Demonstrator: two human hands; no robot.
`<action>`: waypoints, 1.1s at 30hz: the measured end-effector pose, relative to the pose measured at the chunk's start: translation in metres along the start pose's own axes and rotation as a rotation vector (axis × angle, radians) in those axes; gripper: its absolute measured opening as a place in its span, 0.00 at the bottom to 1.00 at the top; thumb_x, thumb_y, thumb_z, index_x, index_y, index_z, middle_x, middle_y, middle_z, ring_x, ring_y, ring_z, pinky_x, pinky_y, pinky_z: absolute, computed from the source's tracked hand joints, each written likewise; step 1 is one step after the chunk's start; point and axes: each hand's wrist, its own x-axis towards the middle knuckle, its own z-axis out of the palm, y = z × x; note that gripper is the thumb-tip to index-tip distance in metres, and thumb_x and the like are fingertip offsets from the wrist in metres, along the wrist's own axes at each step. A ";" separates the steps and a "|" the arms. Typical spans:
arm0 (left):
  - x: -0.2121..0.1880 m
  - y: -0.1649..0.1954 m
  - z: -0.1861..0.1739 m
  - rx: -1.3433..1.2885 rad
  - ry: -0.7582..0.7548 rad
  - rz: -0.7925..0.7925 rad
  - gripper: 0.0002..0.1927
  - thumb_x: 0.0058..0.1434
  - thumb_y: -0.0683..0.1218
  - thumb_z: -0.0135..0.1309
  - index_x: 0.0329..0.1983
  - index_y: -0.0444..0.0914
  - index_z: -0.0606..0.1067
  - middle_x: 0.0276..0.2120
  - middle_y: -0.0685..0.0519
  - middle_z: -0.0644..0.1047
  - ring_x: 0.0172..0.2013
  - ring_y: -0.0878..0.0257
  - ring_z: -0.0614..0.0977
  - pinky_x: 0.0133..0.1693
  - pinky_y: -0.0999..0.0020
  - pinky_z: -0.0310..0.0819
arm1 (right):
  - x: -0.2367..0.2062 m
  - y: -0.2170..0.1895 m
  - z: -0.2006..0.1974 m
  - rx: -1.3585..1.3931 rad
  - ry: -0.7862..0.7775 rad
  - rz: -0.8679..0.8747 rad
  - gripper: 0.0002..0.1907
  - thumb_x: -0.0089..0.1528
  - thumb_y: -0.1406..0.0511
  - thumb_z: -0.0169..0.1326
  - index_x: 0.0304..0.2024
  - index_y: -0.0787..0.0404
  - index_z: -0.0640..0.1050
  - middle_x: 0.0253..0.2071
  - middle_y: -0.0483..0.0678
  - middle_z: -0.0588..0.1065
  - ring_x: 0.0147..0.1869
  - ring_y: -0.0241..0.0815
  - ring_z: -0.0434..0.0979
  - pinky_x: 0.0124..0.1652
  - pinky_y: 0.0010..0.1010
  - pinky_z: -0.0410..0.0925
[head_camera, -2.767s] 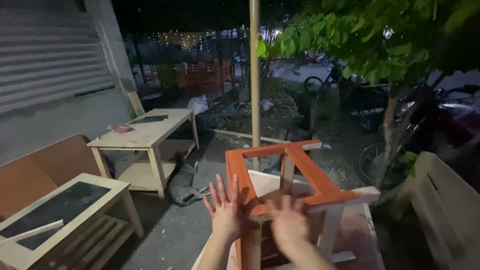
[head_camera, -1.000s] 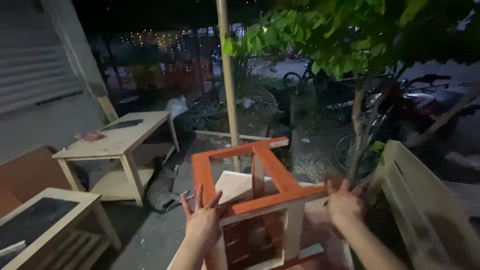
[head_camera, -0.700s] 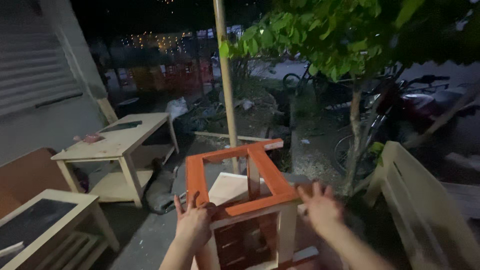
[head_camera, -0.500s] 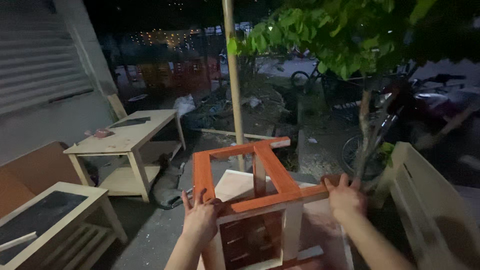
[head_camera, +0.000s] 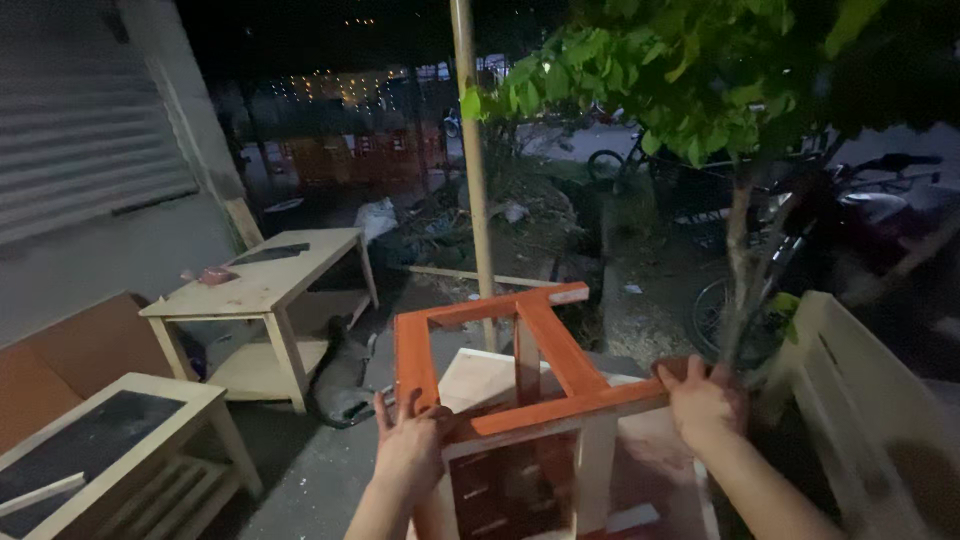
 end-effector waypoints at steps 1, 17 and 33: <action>0.002 -0.001 0.003 0.012 0.014 0.005 0.28 0.54 0.40 0.58 0.59 0.52 0.75 0.63 0.65 0.70 0.74 0.52 0.53 0.68 0.23 0.25 | 0.004 0.000 0.002 0.017 0.054 0.048 0.34 0.66 0.65 0.46 0.69 0.23 0.61 0.68 0.45 0.56 0.71 0.62 0.56 0.61 0.50 0.68; -0.002 -0.003 -0.016 0.028 -0.041 0.004 0.36 0.51 0.41 0.61 0.64 0.59 0.71 0.64 0.66 0.68 0.73 0.51 0.53 0.69 0.27 0.25 | -0.009 -0.021 -0.023 0.140 -0.075 0.007 0.31 0.71 0.62 0.42 0.72 0.20 0.57 0.69 0.45 0.57 0.71 0.55 0.60 0.59 0.48 0.70; -0.006 -0.003 -0.013 0.031 -0.043 0.008 0.34 0.54 0.40 0.57 0.65 0.54 0.70 0.65 0.64 0.67 0.73 0.48 0.53 0.68 0.27 0.24 | -0.011 -0.013 -0.006 0.390 -0.024 0.110 0.33 0.67 0.55 0.48 0.73 0.40 0.55 0.72 0.59 0.53 0.68 0.69 0.61 0.59 0.57 0.67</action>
